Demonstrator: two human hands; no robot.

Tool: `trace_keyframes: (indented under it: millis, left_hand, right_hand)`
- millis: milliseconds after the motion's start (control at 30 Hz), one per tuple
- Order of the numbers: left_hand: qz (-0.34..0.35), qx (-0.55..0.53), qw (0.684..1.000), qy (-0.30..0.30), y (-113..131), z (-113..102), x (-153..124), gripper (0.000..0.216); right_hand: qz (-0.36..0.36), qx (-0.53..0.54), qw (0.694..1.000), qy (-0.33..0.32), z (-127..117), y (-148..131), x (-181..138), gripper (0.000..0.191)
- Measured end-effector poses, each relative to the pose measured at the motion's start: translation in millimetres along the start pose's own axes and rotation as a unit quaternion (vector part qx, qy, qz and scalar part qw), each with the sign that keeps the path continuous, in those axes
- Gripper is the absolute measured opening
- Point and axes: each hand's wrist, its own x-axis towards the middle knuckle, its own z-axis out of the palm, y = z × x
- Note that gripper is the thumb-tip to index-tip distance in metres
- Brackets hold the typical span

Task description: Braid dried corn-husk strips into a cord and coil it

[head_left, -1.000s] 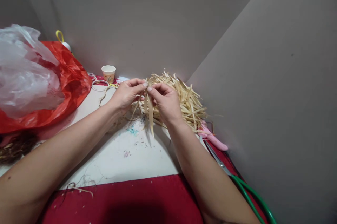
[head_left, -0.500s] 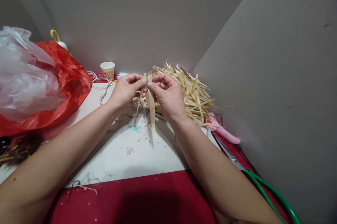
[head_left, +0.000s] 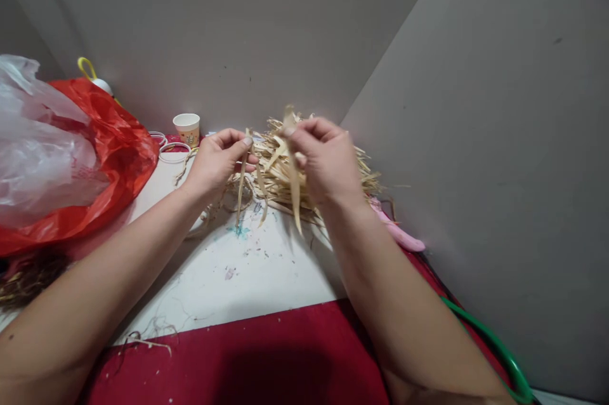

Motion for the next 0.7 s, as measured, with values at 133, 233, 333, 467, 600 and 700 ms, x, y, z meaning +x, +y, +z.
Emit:
trace_keyframes:
  millis: [133,233,333,467,600,700]
  left_hand:
    - [-0.024,-0.013,1.0,-0.008,1,0,1,0.014]
    - [-0.046,-0.039,0.998,-0.008,1,0,2,0.014]
    - [-0.059,-0.083,0.995,-0.009,5,-1,3,0.014]
    - [-0.067,-0.146,0.987,-0.005,9,-2,8,0.015]
    - [-0.073,-0.058,0.996,0.003,-6,-1,21,0.008]
    - [-0.035,0.031,0.997,0.065,-20,-1,26,0.004]
  right_hand:
    - [-0.034,0.036,0.992,0.115,-32,-48,7,0.018]
    - [-0.027,0.035,0.987,0.157,-63,-65,17,0.023]
    - [-0.016,0.018,0.988,0.15,-92,-59,32,0.022]
    - [0.038,-0.036,0.992,0.116,-105,-34,45,0.015]
    - [0.041,-0.164,0.986,-0.001,-85,-3,45,0.01]
    - [0.003,-0.317,0.943,-0.101,-66,20,43,0.005]
